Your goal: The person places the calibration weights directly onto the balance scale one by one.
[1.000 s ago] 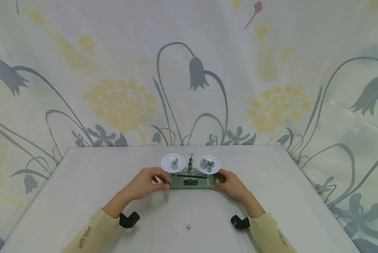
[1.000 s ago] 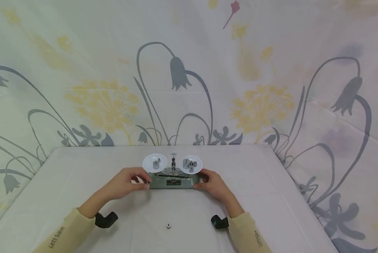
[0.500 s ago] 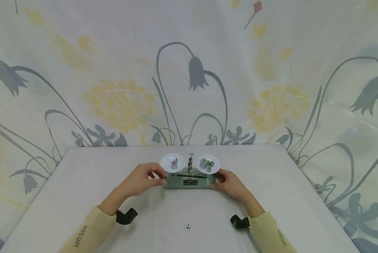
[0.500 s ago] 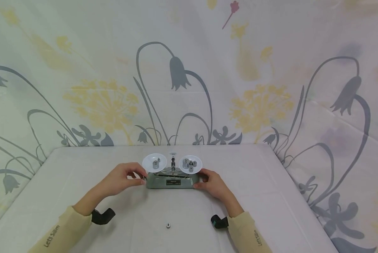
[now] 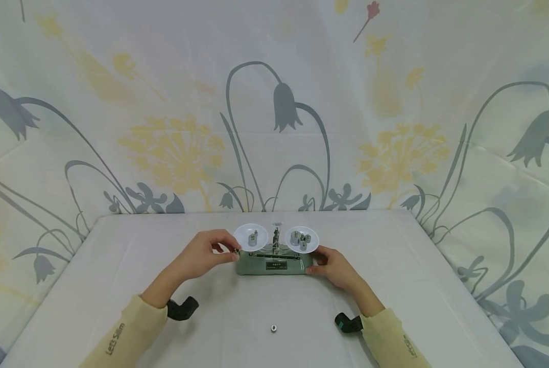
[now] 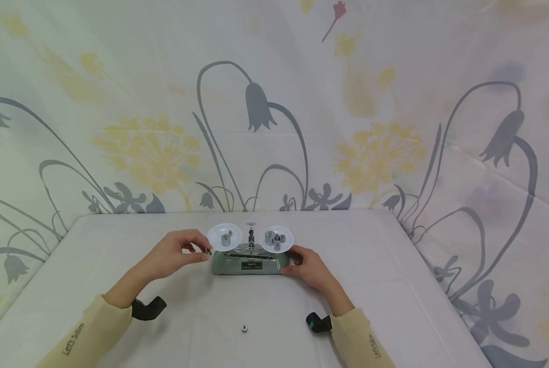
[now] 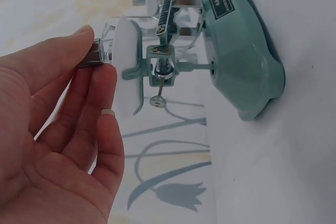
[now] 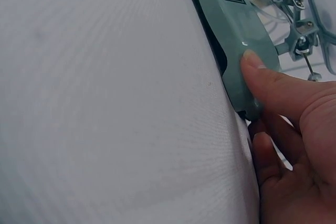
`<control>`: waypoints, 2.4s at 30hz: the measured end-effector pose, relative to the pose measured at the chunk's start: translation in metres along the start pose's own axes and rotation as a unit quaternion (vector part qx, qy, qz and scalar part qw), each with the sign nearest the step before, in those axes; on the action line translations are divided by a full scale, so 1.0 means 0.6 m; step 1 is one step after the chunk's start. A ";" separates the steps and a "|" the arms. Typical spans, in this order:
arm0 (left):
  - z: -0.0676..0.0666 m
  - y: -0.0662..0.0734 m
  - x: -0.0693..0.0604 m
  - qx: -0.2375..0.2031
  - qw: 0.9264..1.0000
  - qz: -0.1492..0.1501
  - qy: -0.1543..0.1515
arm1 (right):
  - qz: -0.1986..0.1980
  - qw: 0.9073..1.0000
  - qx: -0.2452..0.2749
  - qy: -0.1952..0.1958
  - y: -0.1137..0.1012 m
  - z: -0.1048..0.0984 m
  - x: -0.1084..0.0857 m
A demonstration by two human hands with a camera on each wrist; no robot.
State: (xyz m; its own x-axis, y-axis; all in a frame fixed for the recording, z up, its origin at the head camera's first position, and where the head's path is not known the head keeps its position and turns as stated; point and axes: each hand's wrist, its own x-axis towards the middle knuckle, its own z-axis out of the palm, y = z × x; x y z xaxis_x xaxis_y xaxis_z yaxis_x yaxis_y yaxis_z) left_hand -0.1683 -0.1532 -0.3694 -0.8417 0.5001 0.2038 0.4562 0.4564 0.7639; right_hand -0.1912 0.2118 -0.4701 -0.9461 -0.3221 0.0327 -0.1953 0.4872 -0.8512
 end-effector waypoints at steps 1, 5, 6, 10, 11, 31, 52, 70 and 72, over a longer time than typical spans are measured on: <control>-0.001 0.000 0.001 0.001 1.000 0.000 0.001 | 0.002 1.000 0.000 0.001 -0.001 0.000 0.000; -0.006 0.003 0.005 0.005 1.000 -0.002 0.006 | 0.000 1.000 0.002 0.002 -0.001 0.000 0.001; -0.006 0.003 0.006 0.006 1.000 -0.002 0.007 | 0.001 1.000 0.004 0.002 -0.001 0.000 0.001; -0.010 0.003 0.011 0.010 1.000 -0.002 0.007 | -0.007 1.000 0.007 0.001 -0.001 0.001 0.001; -0.011 0.004 0.012 0.011 1.000 -0.002 0.007 | -0.009 1.000 0.008 0.000 -0.002 0.001 0.000; -0.021 0.013 0.040 0.021 1.000 0.021 -0.005 | -0.002 1.000 0.005 0.004 -0.002 0.000 0.001; -0.025 0.012 0.063 0.038 0.998 0.025 -0.045 | -0.004 1.000 0.007 -0.002 -0.083 -0.007 -0.028; -0.018 0.005 0.073 0.049 0.997 0.019 -0.062 | -0.004 1.000 0.003 0.012 -0.030 0.004 -0.009; -0.017 0.006 0.072 0.048 0.997 0.017 -0.061 | -0.006 1.000 0.005 0.010 -0.033 0.003 -0.010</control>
State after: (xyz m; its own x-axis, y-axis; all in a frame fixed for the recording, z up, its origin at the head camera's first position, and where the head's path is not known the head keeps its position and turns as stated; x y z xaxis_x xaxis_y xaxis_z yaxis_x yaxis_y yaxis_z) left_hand -0.2063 -0.1373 -0.3518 -0.7861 0.6000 0.1484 0.5149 0.5029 0.6942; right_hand -0.1813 0.2023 -0.4544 -0.9489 -0.3108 0.0539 -0.2043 0.4754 -0.8557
